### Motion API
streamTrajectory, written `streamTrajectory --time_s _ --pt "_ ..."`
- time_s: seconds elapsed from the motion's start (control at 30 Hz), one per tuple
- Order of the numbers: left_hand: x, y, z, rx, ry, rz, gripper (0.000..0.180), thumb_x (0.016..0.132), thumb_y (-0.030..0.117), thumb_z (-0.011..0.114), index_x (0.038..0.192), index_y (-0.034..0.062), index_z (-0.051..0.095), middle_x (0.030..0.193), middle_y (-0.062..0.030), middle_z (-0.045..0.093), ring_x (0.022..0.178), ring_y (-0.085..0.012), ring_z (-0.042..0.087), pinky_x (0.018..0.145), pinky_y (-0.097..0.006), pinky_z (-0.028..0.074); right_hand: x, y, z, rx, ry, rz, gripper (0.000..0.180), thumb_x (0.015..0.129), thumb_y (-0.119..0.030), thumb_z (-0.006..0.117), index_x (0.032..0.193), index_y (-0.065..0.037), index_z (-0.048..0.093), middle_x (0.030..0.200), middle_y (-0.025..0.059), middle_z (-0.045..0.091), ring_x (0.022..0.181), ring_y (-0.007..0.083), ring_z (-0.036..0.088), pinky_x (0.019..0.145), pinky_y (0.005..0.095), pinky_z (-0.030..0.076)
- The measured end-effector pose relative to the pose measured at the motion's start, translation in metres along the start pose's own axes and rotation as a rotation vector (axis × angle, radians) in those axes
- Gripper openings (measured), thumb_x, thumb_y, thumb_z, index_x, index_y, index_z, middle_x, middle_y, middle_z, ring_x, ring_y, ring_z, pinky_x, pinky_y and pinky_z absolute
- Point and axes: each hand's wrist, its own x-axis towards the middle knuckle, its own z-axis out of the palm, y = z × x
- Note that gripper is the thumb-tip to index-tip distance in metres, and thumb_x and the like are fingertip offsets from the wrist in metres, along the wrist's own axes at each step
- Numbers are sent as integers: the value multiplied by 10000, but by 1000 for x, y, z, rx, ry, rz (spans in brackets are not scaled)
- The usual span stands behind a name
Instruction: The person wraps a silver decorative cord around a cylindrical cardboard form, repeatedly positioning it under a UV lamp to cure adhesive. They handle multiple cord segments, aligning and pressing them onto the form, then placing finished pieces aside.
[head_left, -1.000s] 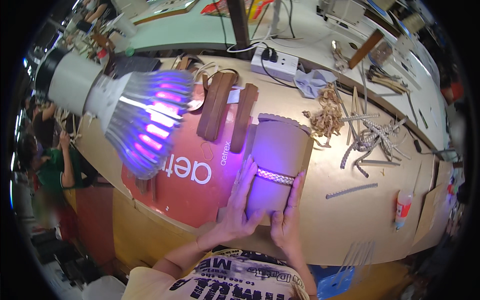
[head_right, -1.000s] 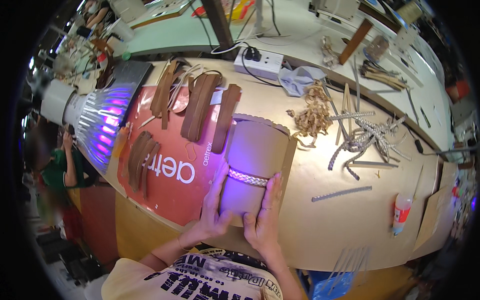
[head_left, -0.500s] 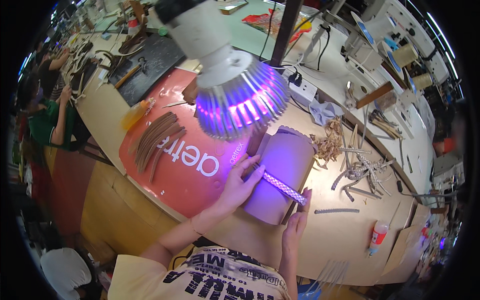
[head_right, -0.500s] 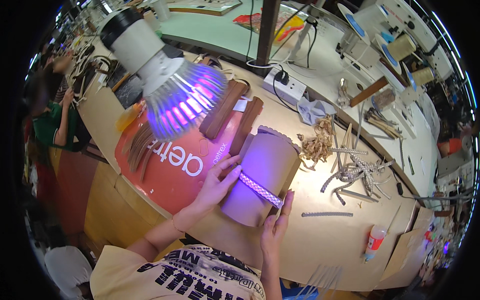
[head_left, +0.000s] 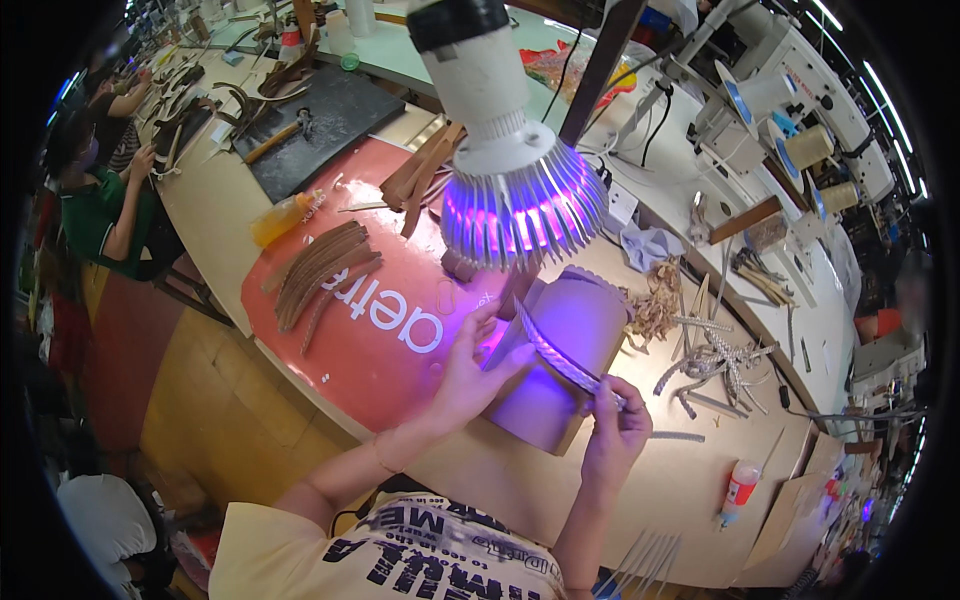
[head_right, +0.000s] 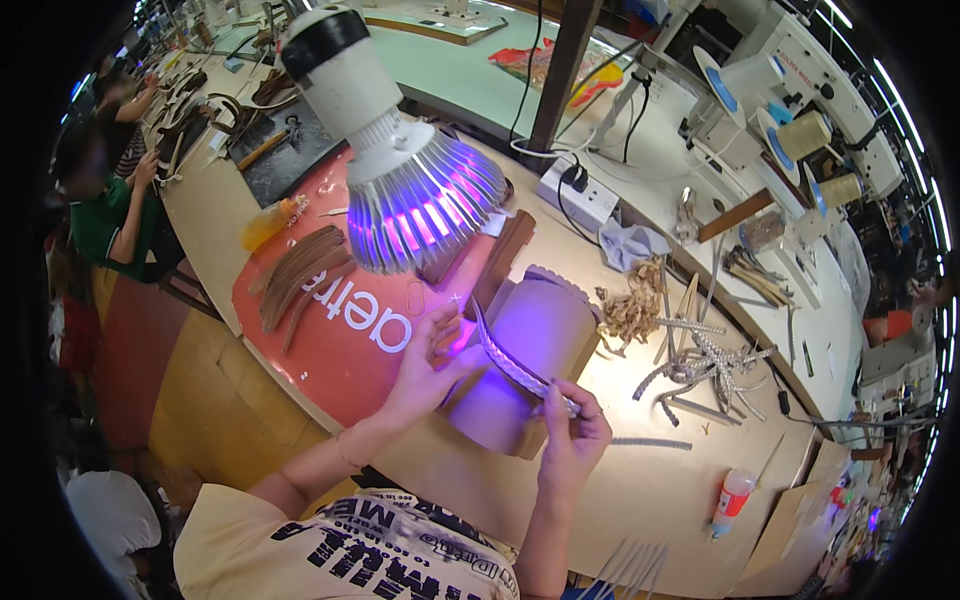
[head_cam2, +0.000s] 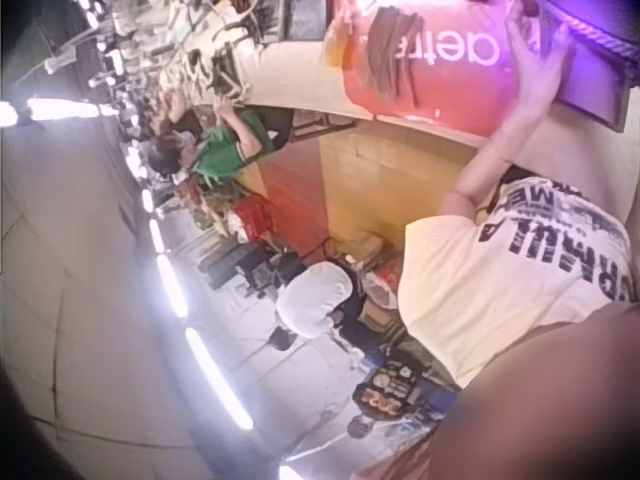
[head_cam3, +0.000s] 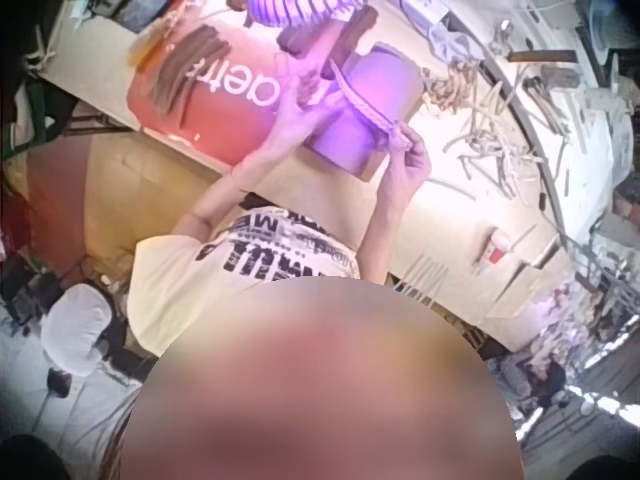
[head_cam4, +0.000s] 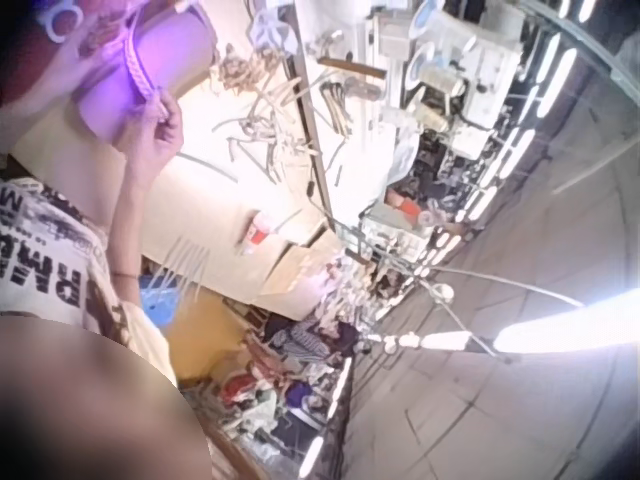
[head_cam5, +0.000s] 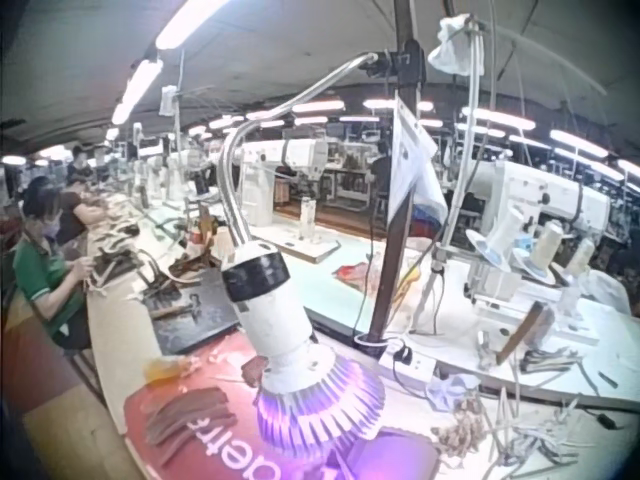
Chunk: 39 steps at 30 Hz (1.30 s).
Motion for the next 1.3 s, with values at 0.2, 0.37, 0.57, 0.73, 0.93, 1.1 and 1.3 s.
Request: streamTrajectory --time_s 0.2,0.37,0.57,0.73,0.93,1.1,1.3 --pt "-9 36 -8 -890 -438 -64 509 997 105 554 1446 -13 344 1354 -166 531 1270 -234 525 1073 -388 433 2 -4 -6 301 -87 -28 156 957 -60 606 1100 2 618 899 65 626 692 152 563 636 291 461" --pt "7 62 -4 -734 -358 -20 434 986 67 563 1385 -31 424 1202 -119 636 1137 -165 603 1012 -319 473 8 -5 1 323 -35 9 152 949 -38 615 1089 21 605 861 73 637 693 136 583 646 273 489" --pt "22 77 6 -575 -342 74 378 974 43 573 1334 -26 480 1168 -106 656 1127 -126 607 991 -273 474 22 -10 3 266 51 -1 169 953 -31 603 1117 8 591 864 50 632 675 112 592 638 253 512" --pt "29 81 10 -589 -356 151 377 990 105 561 1333 -21 470 1175 -137 657 1133 -195 622 1008 -337 487 32 -13 4 158 55 -98 170 949 -45 618 1110 -2 588 870 46 632 676 103 591 641 240 510" --pt "40 73 -6 -965 -466 93 296 1026 213 501 1266 42 536 1148 -116 653 1086 -247 644 961 -382 522 21 -25 12 -90 142 -383 214 920 3 637 1122 13 565 971 112 672 748 126 641 710 256 556" --pt "47 66 -17 -1158 -493 30 288 1015 210 514 1242 35 539 1118 -103 636 1062 -256 640 923 -374 544 16 -28 18 -142 25 -573 296 869 89 662 1138 42 546 1018 176 681 895 210 700 798 289 584" --pt "50 59 -23 -1280 -439 -14 300 994 165 527 1241 -5 533 1153 -123 618 1088 -256 612 928 -366 539 21 -28 25 -153 -13 -609 291 862 97 668 1125 43 555 1024 182 685 924 220 702 825 296 584"
